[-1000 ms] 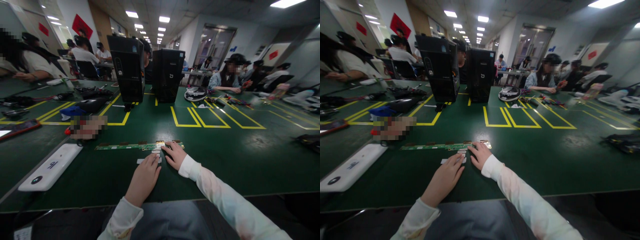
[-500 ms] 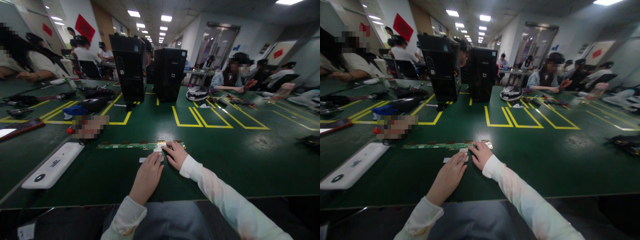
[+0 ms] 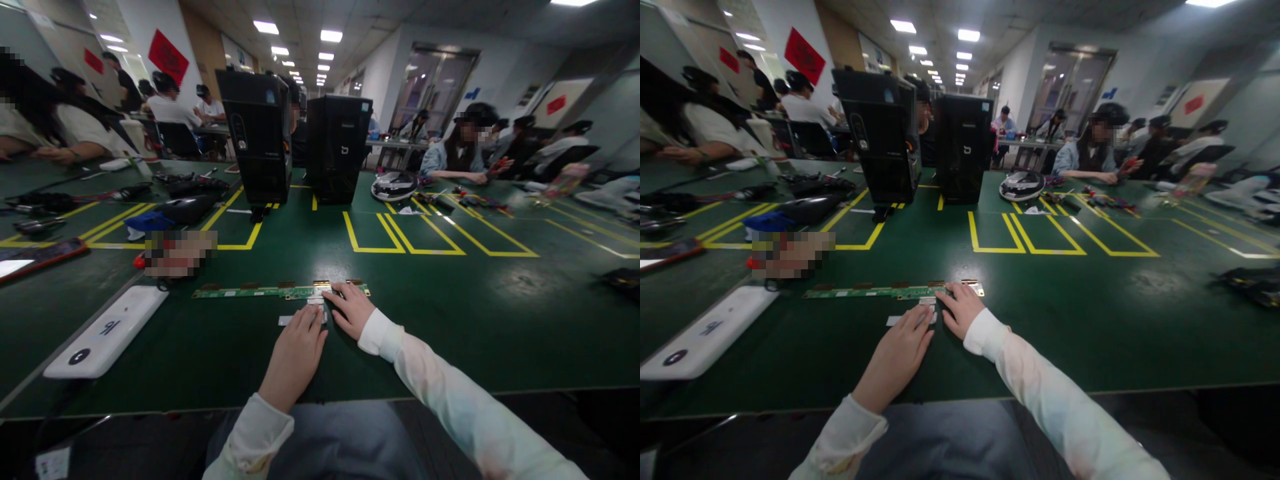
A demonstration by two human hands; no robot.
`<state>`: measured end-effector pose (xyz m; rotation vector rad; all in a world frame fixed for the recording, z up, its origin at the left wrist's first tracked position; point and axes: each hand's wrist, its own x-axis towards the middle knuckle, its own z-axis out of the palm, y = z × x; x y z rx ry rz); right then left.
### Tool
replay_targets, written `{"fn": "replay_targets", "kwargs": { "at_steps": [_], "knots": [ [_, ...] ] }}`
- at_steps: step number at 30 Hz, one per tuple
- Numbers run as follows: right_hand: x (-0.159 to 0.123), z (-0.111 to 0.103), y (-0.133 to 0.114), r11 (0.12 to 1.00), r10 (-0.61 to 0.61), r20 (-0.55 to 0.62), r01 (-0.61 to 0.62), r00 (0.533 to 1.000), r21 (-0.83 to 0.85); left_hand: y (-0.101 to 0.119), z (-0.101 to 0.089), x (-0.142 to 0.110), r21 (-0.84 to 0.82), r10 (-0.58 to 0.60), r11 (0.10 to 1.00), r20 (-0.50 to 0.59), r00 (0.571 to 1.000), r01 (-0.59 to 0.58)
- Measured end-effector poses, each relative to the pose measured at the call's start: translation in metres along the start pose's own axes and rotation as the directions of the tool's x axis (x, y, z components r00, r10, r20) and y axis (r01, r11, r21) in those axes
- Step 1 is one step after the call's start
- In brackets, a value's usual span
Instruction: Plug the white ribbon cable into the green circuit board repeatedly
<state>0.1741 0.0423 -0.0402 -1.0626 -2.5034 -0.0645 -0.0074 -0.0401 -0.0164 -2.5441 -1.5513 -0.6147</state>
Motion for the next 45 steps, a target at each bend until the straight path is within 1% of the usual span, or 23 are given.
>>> {"fn": "replay_targets", "kwargs": {
  "at_steps": [6, 16, 22, 28, 35, 38, 42, 45],
  "knots": [
    [0.000, 0.000, -0.001, 1.000, 0.011, 0.005, -0.011, 1.000, 0.005, 0.002, 0.002, 0.001, 0.029, -0.030, 0.999, -0.020, 0.999, 0.031],
    [0.000, 0.000, 0.000, 1.000, 0.005, -0.003, -0.005, 1.000, 0.004, 0.003, 0.001, 0.001, 0.070, -0.019, 0.997, -0.030, 0.999, 0.022],
    [0.000, 0.000, -0.001, 1.000, 0.009, -0.008, -0.009, 1.000, 0.006, 0.004, 0.001, 0.001, 0.072, -0.026, 0.997, -0.006, 1.000, 0.026],
    [0.000, 0.000, -0.001, 1.000, 0.004, 0.003, -0.004, 1.000, 0.015, 0.005, 0.001, 0.003, 0.072, -0.040, 0.997, -0.014, 0.999, 0.041],
    [0.001, -0.002, -0.002, 1.000, 0.015, 0.023, -0.015, 1.000, 0.025, 0.002, 0.001, 0.005, 0.053, -0.016, 0.998, 0.008, 1.000, 0.016],
    [0.001, -0.003, -0.003, 1.000, 0.015, 0.022, -0.016, 1.000, 0.024, -0.001, 0.001, 0.005, 0.043, 0.018, 0.999, 0.031, 0.999, -0.020],
    [0.001, -0.003, -0.003, 1.000, 0.007, 0.015, -0.007, 1.000, 0.031, -0.004, -0.002, 0.007, 0.037, 0.026, 0.999, 0.067, 0.997, -0.028],
    [0.001, -0.003, -0.003, 0.999, 0.014, 0.030, -0.015, 0.999, 0.035, -0.005, -0.005, 0.008, 0.046, 0.051, 0.997, 0.094, 0.994, -0.055]
  ]
}}
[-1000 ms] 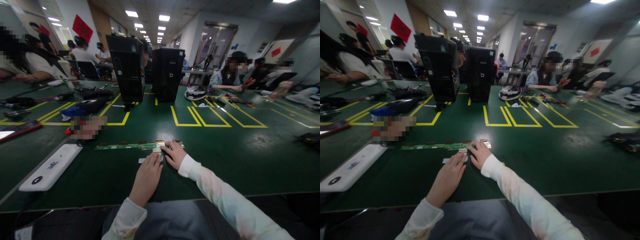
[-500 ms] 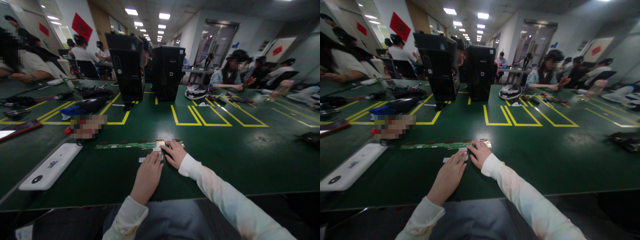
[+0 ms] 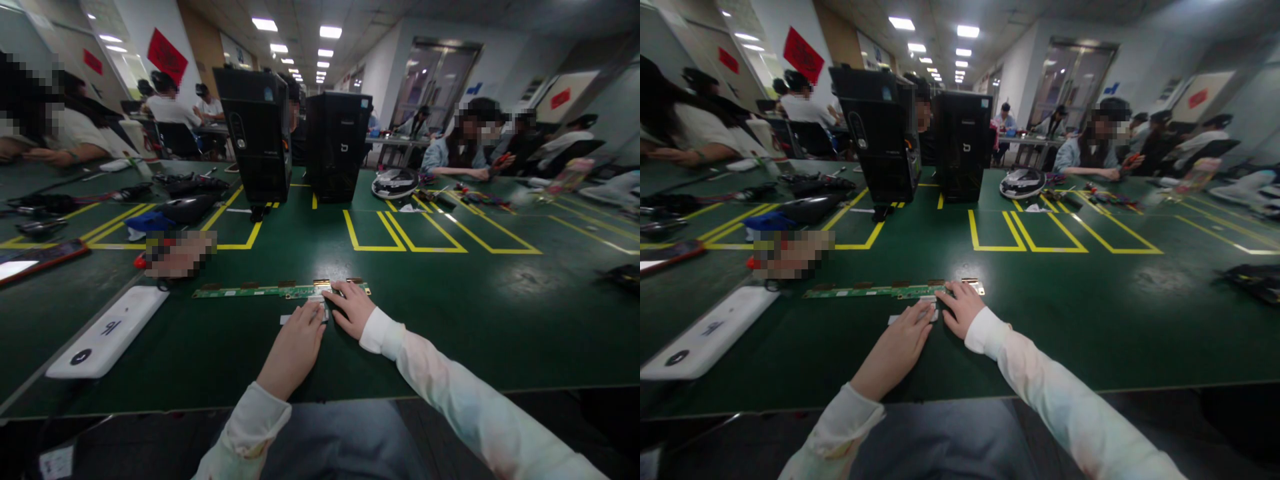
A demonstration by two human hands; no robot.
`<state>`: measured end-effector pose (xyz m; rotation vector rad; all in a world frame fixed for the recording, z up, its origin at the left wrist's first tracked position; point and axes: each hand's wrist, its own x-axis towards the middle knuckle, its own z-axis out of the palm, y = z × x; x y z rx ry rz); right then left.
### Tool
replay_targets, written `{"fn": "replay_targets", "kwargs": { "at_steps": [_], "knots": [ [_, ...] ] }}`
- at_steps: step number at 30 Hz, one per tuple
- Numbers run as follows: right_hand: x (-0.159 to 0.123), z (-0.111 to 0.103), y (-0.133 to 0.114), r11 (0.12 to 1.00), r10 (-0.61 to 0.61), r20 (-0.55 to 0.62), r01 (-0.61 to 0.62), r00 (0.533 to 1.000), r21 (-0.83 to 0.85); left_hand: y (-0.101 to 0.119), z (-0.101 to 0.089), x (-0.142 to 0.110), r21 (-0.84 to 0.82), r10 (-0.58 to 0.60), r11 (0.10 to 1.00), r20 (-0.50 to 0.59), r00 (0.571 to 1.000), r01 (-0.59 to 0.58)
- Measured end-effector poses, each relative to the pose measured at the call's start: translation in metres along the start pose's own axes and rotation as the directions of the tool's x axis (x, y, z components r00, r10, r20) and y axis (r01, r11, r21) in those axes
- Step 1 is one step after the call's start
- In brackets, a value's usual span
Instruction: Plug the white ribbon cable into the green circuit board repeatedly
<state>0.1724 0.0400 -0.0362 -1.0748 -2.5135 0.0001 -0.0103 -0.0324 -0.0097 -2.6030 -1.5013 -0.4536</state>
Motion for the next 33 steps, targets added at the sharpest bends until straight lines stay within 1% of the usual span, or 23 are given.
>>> {"fn": "replay_targets", "kwargs": {
  "at_steps": [6, 10, 15, 19, 26, 30, 33],
  "knots": [
    [0.000, -0.003, 0.000, 1.000, 0.025, 0.036, -0.025, 0.999, -0.001, -0.002, -0.004, 0.001, 0.046, 0.045, 0.998, 0.023, 0.999, -0.046],
    [-0.003, -0.006, -0.004, 1.000, 0.018, 0.044, -0.018, 0.999, 0.003, 0.001, -0.005, -0.003, 0.035, 0.010, 0.999, 0.039, 0.999, -0.012],
    [-0.016, -0.006, -0.019, 0.997, 0.071, 0.026, -0.071, 0.997, -0.008, 0.012, -0.002, -0.014, 0.044, -0.042, 0.998, 0.012, 0.999, 0.041],
    [-0.021, -0.008, -0.026, 0.997, 0.077, 0.032, -0.077, 0.996, -0.015, 0.016, 0.001, -0.021, 0.032, -0.063, 0.998, 0.022, 0.998, 0.062],
    [-0.015, -0.015, -0.025, 0.998, 0.065, 0.068, -0.067, 0.996, 0.022, 0.016, 0.007, -0.022, 0.046, -0.067, 0.997, 0.003, 0.998, 0.067],
    [-0.014, -0.018, -0.023, 0.996, 0.069, 0.075, -0.073, 0.995, 0.049, 0.015, 0.003, -0.020, 0.025, -0.078, 0.997, 0.024, 0.997, 0.078],
    [-0.014, -0.019, -0.023, 0.995, 0.073, 0.080, -0.078, 0.994, 0.062, 0.012, -0.002, -0.019, 0.007, -0.064, 0.998, 0.048, 0.997, 0.064]
  ]
}}
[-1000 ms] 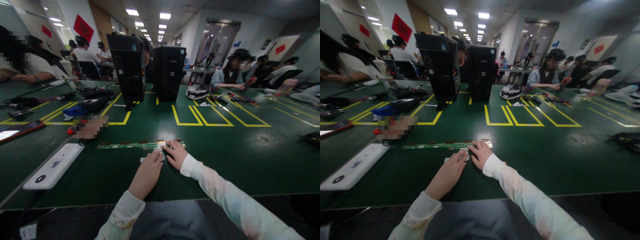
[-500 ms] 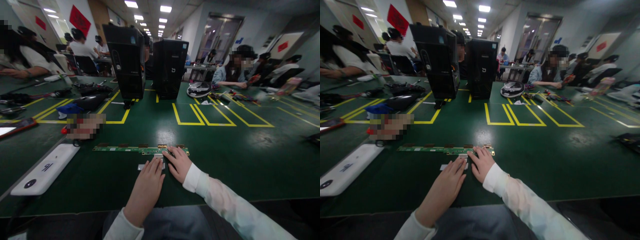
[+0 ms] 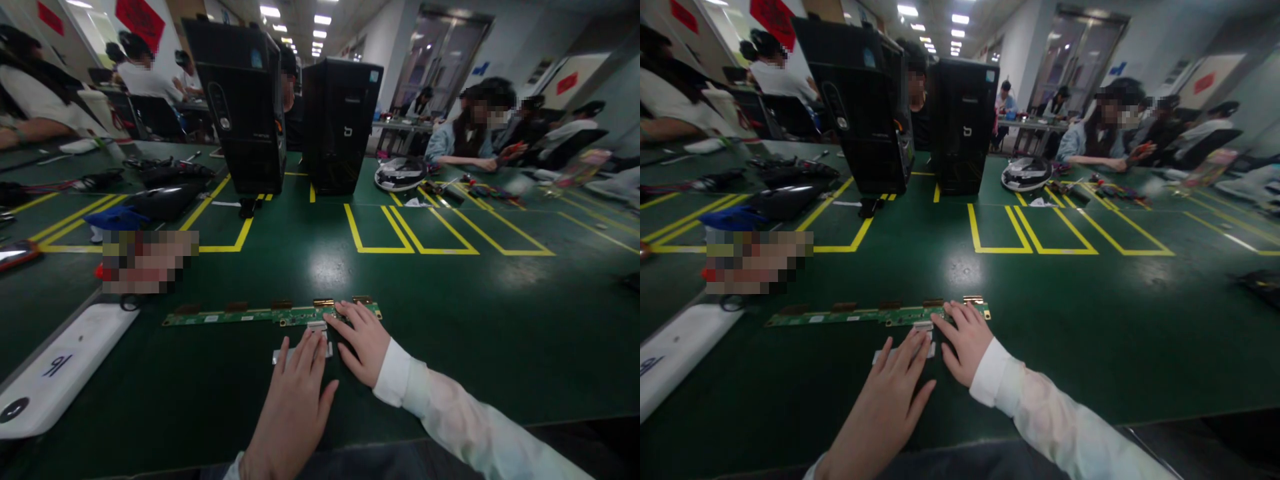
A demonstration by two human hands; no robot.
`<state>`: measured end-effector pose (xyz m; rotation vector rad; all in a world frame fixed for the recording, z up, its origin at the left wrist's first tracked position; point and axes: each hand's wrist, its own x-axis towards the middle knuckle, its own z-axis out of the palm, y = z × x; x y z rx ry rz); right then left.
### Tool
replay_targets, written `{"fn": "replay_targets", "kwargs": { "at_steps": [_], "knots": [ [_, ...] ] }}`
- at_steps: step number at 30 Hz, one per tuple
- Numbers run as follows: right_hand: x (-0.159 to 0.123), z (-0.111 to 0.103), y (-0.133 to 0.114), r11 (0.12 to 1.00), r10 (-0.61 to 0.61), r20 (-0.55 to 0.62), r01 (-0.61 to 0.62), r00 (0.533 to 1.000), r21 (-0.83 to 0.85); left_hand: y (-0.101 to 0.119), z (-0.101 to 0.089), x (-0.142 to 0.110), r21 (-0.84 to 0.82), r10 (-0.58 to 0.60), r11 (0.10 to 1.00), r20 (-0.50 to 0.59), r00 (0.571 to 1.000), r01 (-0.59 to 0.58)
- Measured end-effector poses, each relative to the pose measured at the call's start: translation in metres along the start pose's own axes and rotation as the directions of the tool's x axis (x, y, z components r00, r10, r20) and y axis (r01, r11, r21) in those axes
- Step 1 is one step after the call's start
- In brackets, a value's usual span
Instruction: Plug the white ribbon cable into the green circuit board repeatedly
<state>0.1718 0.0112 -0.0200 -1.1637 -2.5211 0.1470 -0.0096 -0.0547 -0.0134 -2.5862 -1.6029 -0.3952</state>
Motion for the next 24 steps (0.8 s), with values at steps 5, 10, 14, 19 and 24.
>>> {"fn": "replay_targets", "kwargs": {
  "at_steps": [5, 10, 14, 19, 24],
  "knots": [
    [0.001, -0.003, -0.001, 1.000, 0.011, 0.013, -0.011, 1.000, 0.006, -0.006, -0.005, 0.001, -0.013, 0.049, 0.999, 0.033, 0.998, -0.048],
    [0.002, -0.006, -0.003, 1.000, 0.021, 0.021, -0.022, 1.000, 0.010, -0.014, -0.011, 0.003, -0.024, 0.073, 0.997, 0.061, 0.996, -0.072],
    [0.002, -0.007, -0.003, 1.000, 0.023, 0.039, -0.023, 0.999, 0.000, -0.020, -0.015, 0.005, -0.021, 0.114, 0.993, 0.079, 0.990, -0.113],
    [0.003, -0.006, -0.003, 1.000, 0.030, 0.038, -0.029, 0.999, -0.009, -0.015, -0.013, 0.004, 0.012, 0.103, 0.995, 0.066, 0.993, -0.103],
    [0.003, -0.005, -0.003, 1.000, 0.027, 0.023, -0.027, 0.999, -0.008, -0.003, -0.002, -0.001, 0.026, -0.012, 1.000, 0.001, 1.000, 0.012]
  ]
}}
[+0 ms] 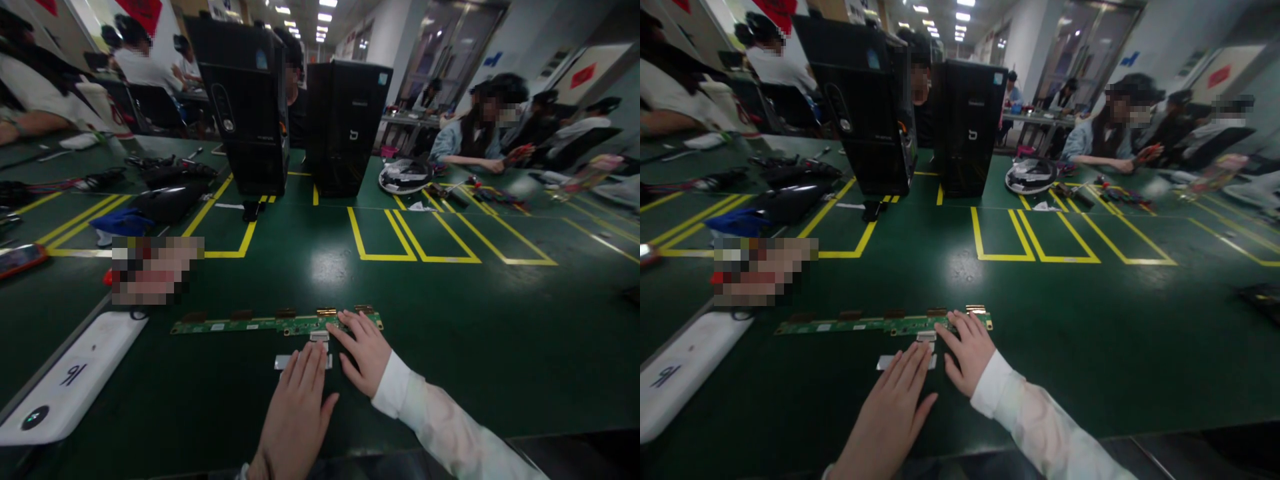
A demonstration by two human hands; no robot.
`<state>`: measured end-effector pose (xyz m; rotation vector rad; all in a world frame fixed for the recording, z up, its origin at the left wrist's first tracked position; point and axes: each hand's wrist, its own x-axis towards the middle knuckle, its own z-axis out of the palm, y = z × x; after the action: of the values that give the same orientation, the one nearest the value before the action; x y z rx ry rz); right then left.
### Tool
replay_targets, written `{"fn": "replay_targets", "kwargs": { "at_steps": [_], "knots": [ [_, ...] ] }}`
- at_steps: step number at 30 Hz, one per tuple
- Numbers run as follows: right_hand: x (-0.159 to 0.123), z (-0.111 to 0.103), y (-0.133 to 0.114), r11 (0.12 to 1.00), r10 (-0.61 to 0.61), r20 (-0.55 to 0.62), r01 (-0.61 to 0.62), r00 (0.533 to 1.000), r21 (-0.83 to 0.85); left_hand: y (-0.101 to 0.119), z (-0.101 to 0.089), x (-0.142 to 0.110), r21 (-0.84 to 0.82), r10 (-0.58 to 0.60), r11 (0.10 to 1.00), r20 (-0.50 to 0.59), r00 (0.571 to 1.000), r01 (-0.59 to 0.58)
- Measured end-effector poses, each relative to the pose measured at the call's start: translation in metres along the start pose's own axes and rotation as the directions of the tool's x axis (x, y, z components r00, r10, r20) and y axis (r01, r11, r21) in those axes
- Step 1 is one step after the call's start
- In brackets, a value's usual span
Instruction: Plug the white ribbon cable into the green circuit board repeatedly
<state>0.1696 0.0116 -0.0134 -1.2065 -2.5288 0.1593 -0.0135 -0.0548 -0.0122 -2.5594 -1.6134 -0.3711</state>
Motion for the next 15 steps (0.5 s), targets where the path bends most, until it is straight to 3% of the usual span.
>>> {"fn": "replay_targets", "kwargs": {
  "at_steps": [15],
  "knots": [
    [0.000, -0.001, -0.003, 1.000, -0.001, 0.001, 0.001, 1.000, 0.000, 0.023, 0.013, 0.000, -0.041, -0.130, 0.991, -0.099, 0.987, 0.127]
  ]
}}
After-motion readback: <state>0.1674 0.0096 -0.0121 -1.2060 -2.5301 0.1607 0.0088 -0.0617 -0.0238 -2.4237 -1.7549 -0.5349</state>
